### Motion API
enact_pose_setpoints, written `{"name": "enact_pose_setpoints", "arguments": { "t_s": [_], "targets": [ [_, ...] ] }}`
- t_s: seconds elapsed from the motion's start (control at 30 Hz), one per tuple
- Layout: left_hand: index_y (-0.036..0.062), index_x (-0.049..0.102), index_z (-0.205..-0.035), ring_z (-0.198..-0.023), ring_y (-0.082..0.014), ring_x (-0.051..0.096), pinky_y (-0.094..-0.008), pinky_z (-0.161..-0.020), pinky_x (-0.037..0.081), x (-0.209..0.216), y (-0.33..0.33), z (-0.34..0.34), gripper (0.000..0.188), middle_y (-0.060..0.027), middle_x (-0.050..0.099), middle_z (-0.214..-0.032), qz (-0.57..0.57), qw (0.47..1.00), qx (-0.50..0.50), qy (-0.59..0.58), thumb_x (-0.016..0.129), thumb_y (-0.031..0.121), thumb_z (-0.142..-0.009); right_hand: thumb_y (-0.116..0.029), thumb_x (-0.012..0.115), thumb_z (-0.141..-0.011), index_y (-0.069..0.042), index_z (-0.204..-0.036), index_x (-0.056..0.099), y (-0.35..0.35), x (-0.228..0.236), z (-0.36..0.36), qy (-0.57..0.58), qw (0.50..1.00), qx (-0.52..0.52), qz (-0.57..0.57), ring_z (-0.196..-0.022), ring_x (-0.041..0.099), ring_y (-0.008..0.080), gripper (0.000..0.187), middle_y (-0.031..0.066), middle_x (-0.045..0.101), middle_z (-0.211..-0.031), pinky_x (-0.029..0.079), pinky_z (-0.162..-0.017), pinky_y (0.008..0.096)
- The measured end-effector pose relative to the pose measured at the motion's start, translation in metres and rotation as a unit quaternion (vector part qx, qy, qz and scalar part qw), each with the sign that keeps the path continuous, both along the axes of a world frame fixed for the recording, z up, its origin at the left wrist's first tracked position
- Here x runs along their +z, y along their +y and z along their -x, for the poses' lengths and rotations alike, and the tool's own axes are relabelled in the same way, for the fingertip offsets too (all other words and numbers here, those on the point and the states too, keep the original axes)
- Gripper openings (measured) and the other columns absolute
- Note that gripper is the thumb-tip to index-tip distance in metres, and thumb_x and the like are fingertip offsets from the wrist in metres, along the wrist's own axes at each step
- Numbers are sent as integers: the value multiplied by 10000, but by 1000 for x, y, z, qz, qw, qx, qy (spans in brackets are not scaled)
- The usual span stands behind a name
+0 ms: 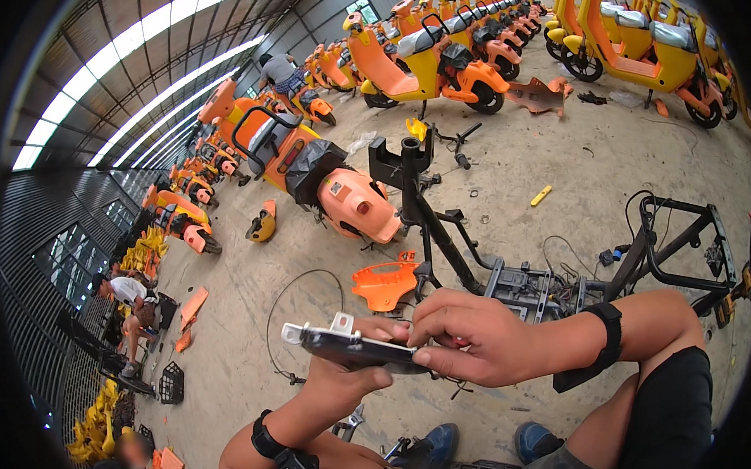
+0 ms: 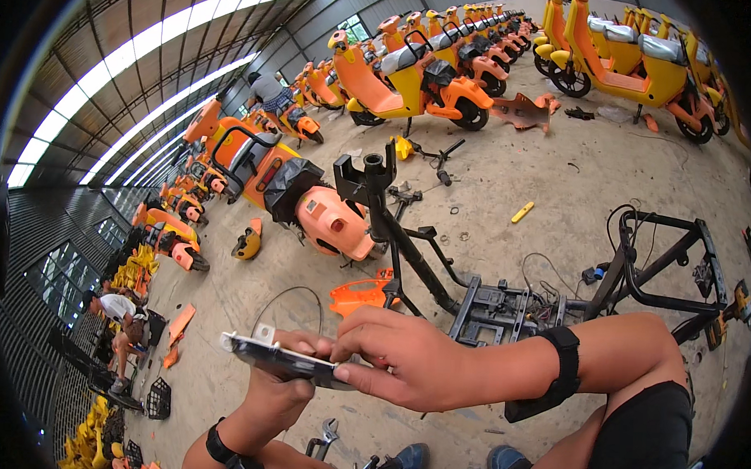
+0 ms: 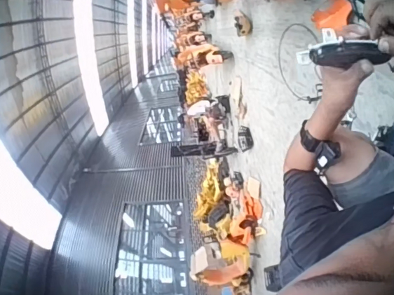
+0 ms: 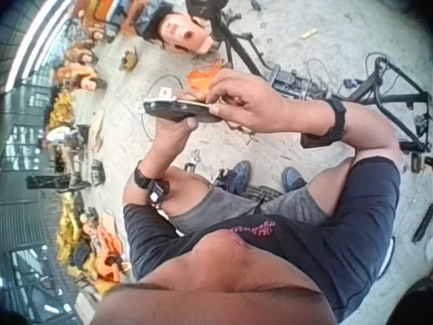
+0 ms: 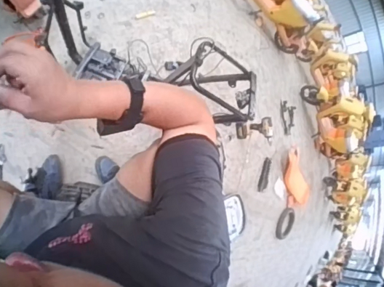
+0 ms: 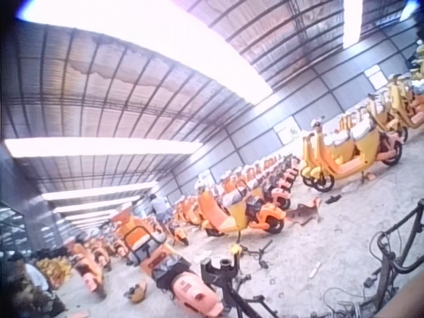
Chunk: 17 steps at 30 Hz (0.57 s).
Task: The person unscrews and removes a plastic cover from an electronic circuit board, then fits and secures a black casing onto the board.
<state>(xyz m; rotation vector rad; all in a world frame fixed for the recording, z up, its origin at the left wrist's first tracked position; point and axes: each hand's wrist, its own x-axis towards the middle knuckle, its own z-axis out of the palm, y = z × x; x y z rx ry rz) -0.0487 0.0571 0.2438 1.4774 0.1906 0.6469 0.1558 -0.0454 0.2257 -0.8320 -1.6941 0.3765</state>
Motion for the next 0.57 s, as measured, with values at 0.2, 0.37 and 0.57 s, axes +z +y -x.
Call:
{"name": "enact_pose_setpoints", "arguments": {
  "t_s": [0.2,0.37,0.57],
  "targets": [
    [25,656,-1130,-1009,-126,618,-286,-882,515,22,-9,1,340,-53,663,-1105,17,988,32,153,772,39,-811,-155,669,-908,-21,-1009,633,-2,4,-1,52,992,19,113,-825,565,156,172,74,600,-987,470,-712,287],
    [34,649,-1121,-889,-97,635,-262,-758,536,14,-4,3,356,-20,687,-981,7,988,56,146,790,172,-825,-144,655,-926,-10,-986,622,0,4,0,58,985,34,157,-833,563,132,151,69,584,-1015,459,-720,268],
    [52,654,-1126,-895,-107,641,-260,-762,538,15,-6,1,356,-21,688,-974,33,989,65,126,790,198,-831,-220,635,-951,-75,-1126,593,4,-11,6,166,944,95,270,-716,508,111,231,9,591,-914,443,-662,266]
  ]
}}
